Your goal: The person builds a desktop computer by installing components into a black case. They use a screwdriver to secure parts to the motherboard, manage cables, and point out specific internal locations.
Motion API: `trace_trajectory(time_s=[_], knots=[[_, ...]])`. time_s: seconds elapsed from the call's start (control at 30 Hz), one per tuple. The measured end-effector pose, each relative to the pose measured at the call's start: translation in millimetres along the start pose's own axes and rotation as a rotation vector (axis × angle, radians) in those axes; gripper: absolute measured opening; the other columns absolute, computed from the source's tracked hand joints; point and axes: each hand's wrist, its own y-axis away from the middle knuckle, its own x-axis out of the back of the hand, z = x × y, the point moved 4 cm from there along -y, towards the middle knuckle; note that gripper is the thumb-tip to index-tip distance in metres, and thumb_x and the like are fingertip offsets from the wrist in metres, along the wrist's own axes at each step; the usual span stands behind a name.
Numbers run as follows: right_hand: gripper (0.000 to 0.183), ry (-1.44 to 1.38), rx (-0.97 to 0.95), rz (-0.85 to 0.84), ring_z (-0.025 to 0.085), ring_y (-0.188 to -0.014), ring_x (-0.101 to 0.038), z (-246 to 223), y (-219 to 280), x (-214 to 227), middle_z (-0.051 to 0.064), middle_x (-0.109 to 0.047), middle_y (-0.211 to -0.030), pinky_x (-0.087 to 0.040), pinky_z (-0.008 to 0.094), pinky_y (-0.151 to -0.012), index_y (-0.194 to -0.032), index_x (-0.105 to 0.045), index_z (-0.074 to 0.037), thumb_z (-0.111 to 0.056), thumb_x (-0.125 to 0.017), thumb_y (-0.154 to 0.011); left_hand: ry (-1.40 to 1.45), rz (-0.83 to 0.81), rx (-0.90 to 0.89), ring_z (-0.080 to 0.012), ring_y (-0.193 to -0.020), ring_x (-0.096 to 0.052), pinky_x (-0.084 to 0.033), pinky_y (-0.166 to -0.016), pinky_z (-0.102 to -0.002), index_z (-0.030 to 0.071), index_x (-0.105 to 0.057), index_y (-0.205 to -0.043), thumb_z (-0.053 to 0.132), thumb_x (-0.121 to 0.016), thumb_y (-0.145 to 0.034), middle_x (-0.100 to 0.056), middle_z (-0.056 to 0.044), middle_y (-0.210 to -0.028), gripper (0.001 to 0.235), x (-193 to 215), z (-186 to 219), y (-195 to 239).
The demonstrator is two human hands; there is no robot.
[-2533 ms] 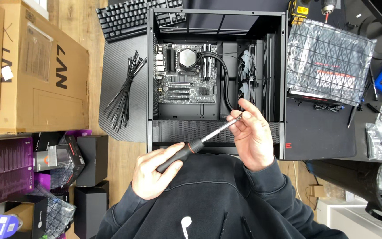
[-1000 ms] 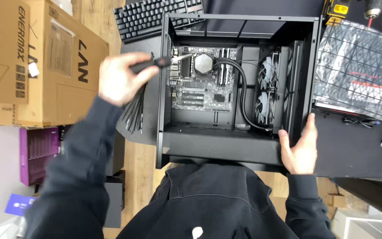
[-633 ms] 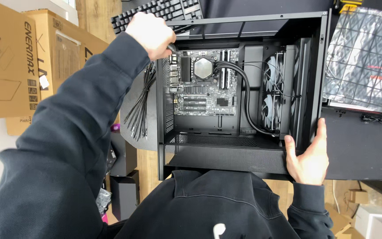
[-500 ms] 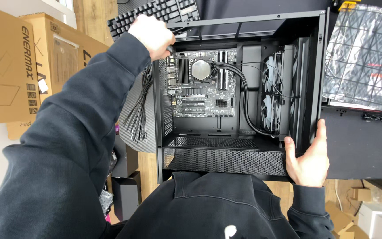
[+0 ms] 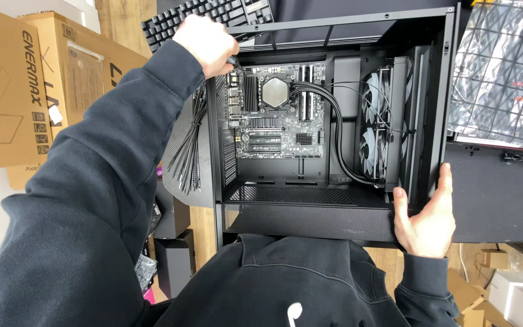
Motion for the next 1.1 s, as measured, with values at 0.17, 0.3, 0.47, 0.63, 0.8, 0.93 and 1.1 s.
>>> trace_trajectory(time_s=[0.17, 0.3, 0.47, 0.63, 0.8, 0.93, 1.1], knots=[[0.083, 0.003, 0.025, 0.01, 0.047, -0.144, -0.043, 1.4, 0.7, -0.6, 0.025, -0.039, -0.164, -0.04, 0.057, -0.109, -0.162, -0.027, 0.001, -0.032, -0.065, -0.095, 0.015, -0.006, -0.03, -0.0315, -0.077, -0.077, -0.064, -0.064, -0.048, 0.02, -0.076, -0.103, 0.052, -0.07, -0.097, -0.078, -0.007, -0.079, 0.032, -1.4, -0.7, -4.9], [0.083, -0.011, 0.026, 0.017, 0.047, -0.144, -0.044, -1.7, 1.3, 0.0, 0.025, -0.04, -0.164, -0.04, 0.057, -0.109, -0.162, -0.028, 0.001, -0.033, -0.064, -0.096, 0.018, 0.067, -0.015, -0.033, -0.081, -0.077, -0.062, -0.065, -0.049, 0.026, -0.077, -0.108, 0.054, -0.073, -0.092, -0.079, -0.008, -0.087, 0.032, -8.6, -6.1, -8.1], [0.082, -0.001, 0.014, 0.02, 0.047, -0.141, -0.046, 0.3, 1.0, -0.2, 0.024, -0.041, -0.163, -0.041, 0.057, -0.107, -0.162, -0.029, -0.001, -0.034, -0.065, -0.095, 0.017, 0.091, -0.022, -0.0323, -0.078, -0.076, -0.061, -0.061, -0.049, 0.024, -0.076, -0.095, 0.054, -0.075, -0.09, -0.076, -0.006, -0.082, 0.03, -9.0, -7.5, -8.5], [0.081, -0.012, 0.047, 0.033, 0.046, -0.144, -0.044, 0.1, 1.2, -0.4, 0.026, -0.04, -0.163, -0.04, 0.056, -0.11, -0.161, -0.029, 0.001, -0.031, -0.065, -0.096, 0.007, 0.09, -0.011, -0.0304, -0.079, -0.077, -0.06, -0.062, -0.047, 0.03, -0.077, -0.106, 0.056, -0.072, -0.091, -0.078, -0.005, -0.084, 0.03, -8.4, -7.4, -8.3], [0.082, -0.008, 0.039, 0.028, 0.048, -0.143, -0.044, 0.2, 0.9, -0.3, 0.026, -0.04, -0.163, -0.04, 0.058, -0.109, -0.161, -0.029, 0.001, -0.033, -0.065, -0.096, -0.008, 0.089, -0.019, -0.0318, -0.082, -0.077, -0.061, -0.065, -0.047, 0.029, -0.077, -0.106, 0.057, -0.072, -0.091, -0.078, -0.007, -0.086, 0.033, -6.0, -5.5, -7.0], [0.082, -0.008, 0.039, 0.027, 0.048, -0.143, -0.044, 0.2, 1.7, -0.1, 0.026, -0.04, -0.163, -0.039, 0.058, -0.109, -0.161, -0.028, 0.001, -0.035, -0.064, -0.097, -0.047, 0.063, -0.039, -0.0301, -0.081, -0.078, -0.061, -0.066, -0.046, 0.027, -0.078, -0.106, 0.057, -0.069, -0.094, -0.079, -0.006, -0.084, 0.033, 2.3, -0.6, -4.5], [0.082, -0.005, 0.049, 0.04, 0.047, -0.145, -0.043, 1.1, 2.0, -0.3, 0.026, -0.04, -0.163, -0.039, 0.057, -0.111, -0.161, -0.029, 0.002, -0.033, -0.064, -0.096, 0.159, -0.057, 0.168, -0.0343, -0.086, -0.074, -0.057, -0.071, -0.05, 0.015, -0.074, -0.1, 0.048, -0.059, -0.094, -0.075, -0.012, -0.093, 0.037, 17.6, 8.6, -11.4]])
